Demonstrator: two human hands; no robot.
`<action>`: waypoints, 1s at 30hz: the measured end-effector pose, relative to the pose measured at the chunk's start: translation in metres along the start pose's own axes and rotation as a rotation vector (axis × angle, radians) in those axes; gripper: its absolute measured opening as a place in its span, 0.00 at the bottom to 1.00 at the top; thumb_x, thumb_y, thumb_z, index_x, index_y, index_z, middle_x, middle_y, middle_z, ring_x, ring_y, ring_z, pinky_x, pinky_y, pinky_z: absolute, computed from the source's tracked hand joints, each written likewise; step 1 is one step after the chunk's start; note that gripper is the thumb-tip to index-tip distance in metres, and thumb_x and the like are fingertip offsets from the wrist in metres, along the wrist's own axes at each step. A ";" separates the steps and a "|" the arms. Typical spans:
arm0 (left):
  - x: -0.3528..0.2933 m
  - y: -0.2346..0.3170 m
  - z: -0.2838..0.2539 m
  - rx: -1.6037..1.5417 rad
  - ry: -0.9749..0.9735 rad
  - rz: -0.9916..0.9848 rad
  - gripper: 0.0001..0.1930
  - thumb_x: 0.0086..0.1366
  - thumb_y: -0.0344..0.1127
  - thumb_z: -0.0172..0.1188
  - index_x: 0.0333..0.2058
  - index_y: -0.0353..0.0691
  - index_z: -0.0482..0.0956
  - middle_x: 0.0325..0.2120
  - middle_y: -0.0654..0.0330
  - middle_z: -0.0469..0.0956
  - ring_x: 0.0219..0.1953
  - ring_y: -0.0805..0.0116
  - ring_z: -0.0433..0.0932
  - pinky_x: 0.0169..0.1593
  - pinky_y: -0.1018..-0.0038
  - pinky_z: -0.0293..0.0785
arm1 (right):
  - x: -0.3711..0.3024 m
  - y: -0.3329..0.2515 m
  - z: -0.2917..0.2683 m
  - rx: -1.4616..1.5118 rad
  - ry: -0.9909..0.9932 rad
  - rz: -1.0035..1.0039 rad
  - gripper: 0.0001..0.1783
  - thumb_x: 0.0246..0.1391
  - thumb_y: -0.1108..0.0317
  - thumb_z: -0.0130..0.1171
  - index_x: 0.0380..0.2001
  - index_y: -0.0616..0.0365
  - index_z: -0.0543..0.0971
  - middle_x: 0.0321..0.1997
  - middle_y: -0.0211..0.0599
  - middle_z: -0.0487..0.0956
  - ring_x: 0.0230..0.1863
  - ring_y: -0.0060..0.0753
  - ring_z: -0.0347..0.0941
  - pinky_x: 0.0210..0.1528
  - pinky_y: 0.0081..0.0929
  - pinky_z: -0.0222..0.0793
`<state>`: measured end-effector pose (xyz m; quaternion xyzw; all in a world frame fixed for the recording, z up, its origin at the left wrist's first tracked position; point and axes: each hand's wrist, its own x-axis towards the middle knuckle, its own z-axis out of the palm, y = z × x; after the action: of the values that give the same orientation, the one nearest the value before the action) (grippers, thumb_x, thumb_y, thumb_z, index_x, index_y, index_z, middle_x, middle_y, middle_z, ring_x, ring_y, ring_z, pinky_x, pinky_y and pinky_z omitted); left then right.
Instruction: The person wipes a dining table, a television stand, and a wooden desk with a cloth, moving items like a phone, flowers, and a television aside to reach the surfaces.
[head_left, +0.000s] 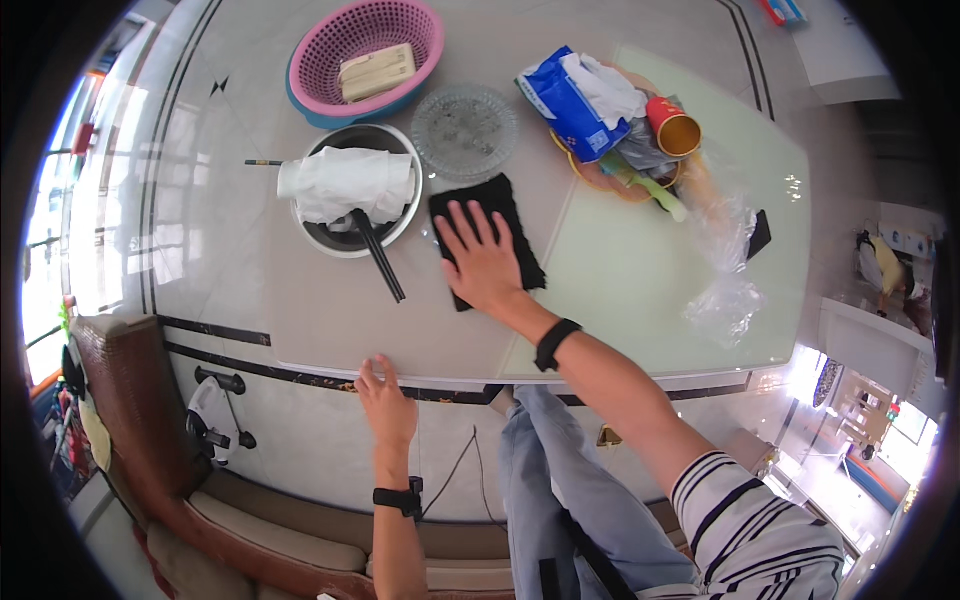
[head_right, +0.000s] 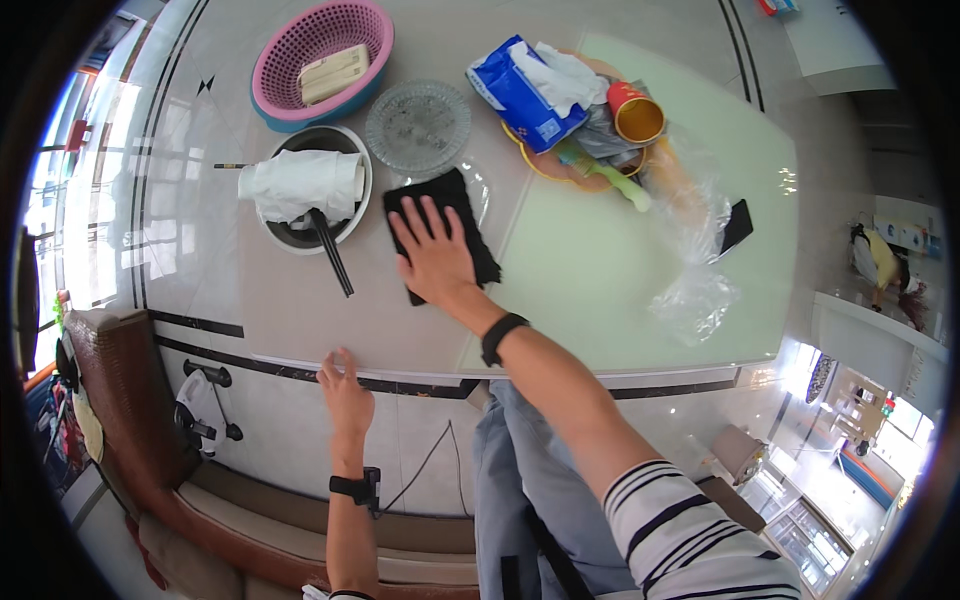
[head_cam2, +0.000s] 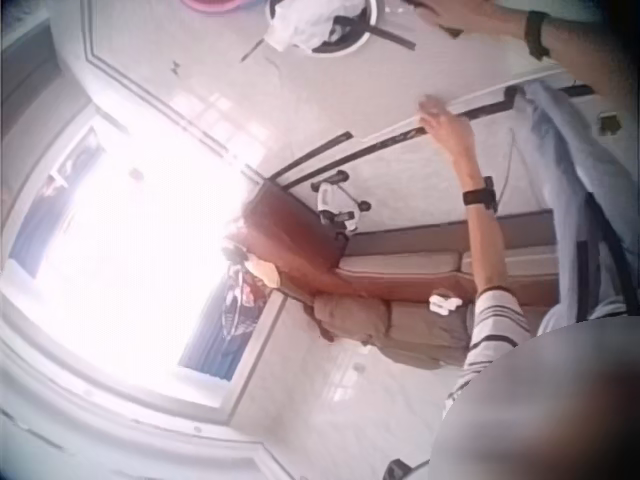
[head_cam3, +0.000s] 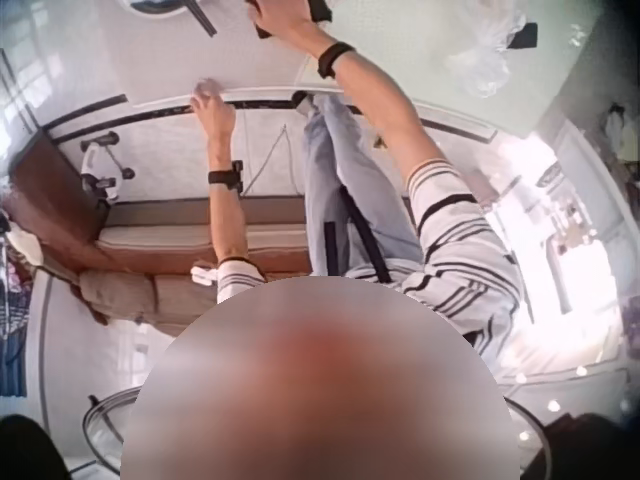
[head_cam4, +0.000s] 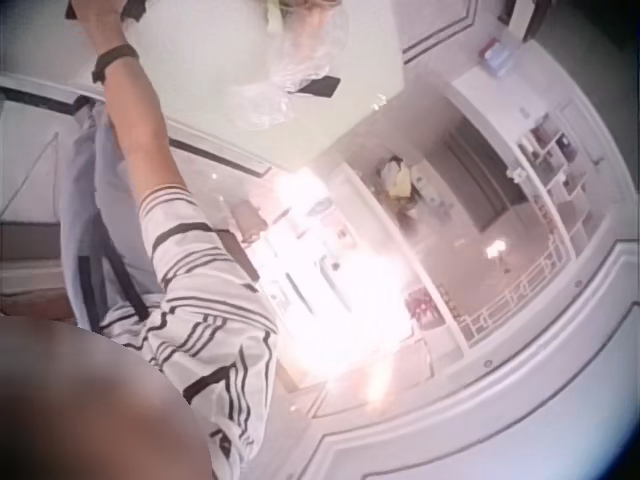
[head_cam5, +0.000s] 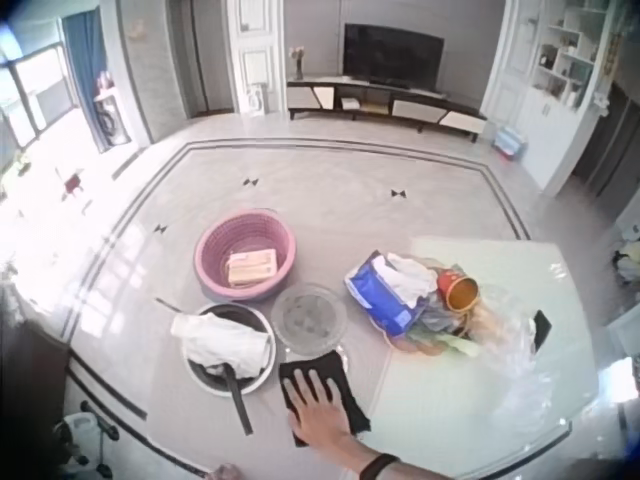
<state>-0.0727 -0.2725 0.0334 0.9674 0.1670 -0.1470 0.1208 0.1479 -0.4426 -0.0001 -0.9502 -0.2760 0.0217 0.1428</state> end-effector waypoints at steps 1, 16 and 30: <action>0.000 0.001 0.000 -0.005 0.005 0.019 0.38 0.46 0.16 0.54 0.62 0.30 0.64 0.59 0.37 0.61 0.52 0.40 0.65 0.58 0.56 0.65 | 0.011 -0.011 0.006 0.011 0.020 0.012 0.35 0.60 0.52 0.48 0.69 0.49 0.63 0.76 0.39 0.55 0.76 0.47 0.47 0.74 0.54 0.37; 0.002 -0.008 -0.020 -0.065 -0.045 0.077 0.36 0.49 0.20 0.56 0.61 0.32 0.65 0.57 0.39 0.63 0.49 0.41 0.66 0.52 0.57 0.68 | -0.093 0.006 -0.004 -0.148 0.019 0.386 0.38 0.59 0.53 0.50 0.71 0.52 0.60 0.77 0.46 0.53 0.76 0.54 0.46 0.73 0.57 0.37; 0.093 -0.157 -0.057 -0.368 0.420 -0.152 0.28 0.67 0.32 0.55 0.62 0.25 0.61 0.59 0.33 0.64 0.63 0.38 0.61 0.66 0.52 0.56 | 0.029 -0.239 0.061 0.116 -0.045 0.114 0.38 0.57 0.50 0.54 0.70 0.45 0.62 0.77 0.38 0.55 0.76 0.46 0.49 0.73 0.54 0.43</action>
<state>-0.0318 -0.0857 0.0274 0.9232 0.2844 0.0807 0.2456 0.0417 -0.2183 0.0101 -0.9538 -0.2230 0.0670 0.1898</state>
